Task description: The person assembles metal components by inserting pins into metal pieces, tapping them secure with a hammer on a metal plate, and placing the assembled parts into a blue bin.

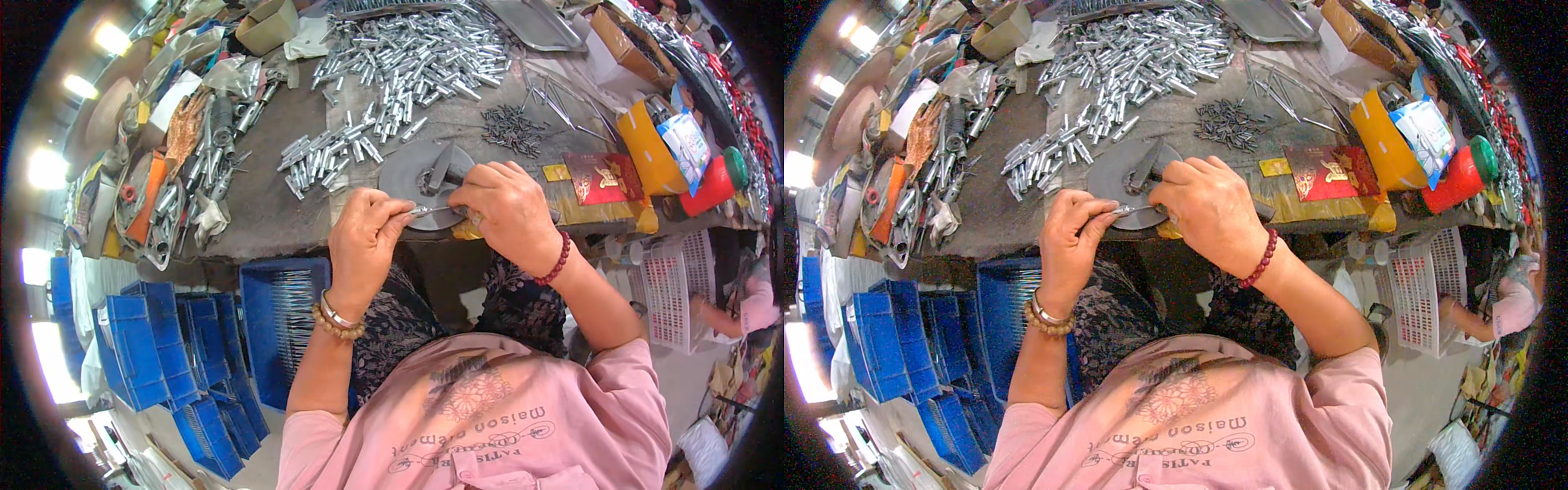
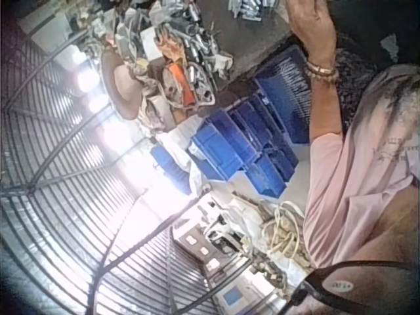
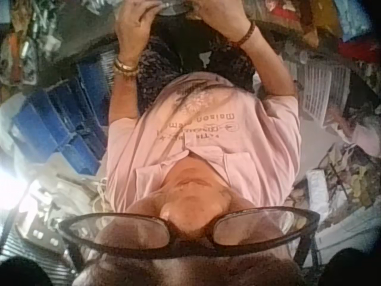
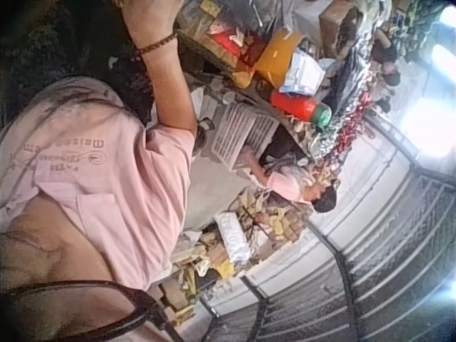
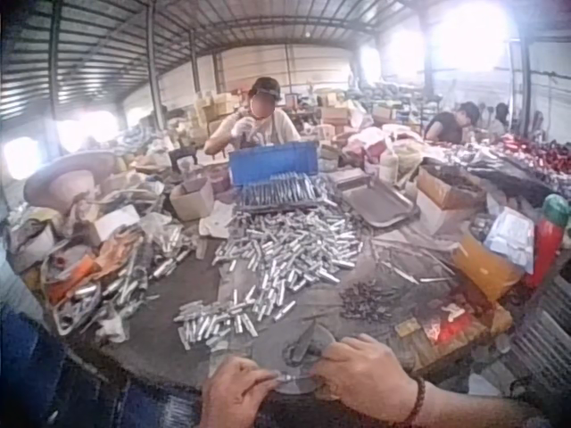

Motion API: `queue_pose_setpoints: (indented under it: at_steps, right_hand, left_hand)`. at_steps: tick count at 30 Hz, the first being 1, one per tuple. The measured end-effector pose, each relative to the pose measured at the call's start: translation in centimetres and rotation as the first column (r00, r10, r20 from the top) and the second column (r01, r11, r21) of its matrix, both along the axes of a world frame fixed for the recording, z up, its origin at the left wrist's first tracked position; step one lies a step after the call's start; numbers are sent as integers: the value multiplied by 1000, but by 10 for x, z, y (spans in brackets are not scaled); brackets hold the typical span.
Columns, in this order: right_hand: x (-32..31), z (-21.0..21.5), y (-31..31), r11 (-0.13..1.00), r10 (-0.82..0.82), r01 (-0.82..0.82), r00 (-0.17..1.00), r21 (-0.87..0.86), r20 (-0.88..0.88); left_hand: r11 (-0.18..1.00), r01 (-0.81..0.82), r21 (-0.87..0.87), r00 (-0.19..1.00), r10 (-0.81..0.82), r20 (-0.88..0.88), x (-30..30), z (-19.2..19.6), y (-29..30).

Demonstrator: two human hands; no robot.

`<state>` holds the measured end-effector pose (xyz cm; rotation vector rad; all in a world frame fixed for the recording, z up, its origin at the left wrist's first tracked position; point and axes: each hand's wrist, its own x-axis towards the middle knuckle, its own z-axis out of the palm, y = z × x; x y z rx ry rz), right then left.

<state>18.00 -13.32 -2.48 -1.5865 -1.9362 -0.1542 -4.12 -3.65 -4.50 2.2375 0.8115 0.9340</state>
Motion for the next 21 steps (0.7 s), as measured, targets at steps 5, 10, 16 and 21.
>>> queue_pose_setpoints:
  at_steps: [5,10,16,21]
  right_hand:
    - [1,5,1,999,21,-22,1000,-28,-19]
    - [3,9,4,998,61,-61,998,-30,11]
    - [3,0,8,997,71,-71,997,-5,26]
    - [6,-3,0,997,82,-82,996,12,31]
  left_hand:
    - [1000,3,-20,1000,-3,5,-1,1,0]
    - [999,-10,44,999,8,40,2,-1,2]
    - [1000,4,28,1000,-3,-19,4,3,-4]
    - [993,-7,118,1000,6,16,4,1,-4]
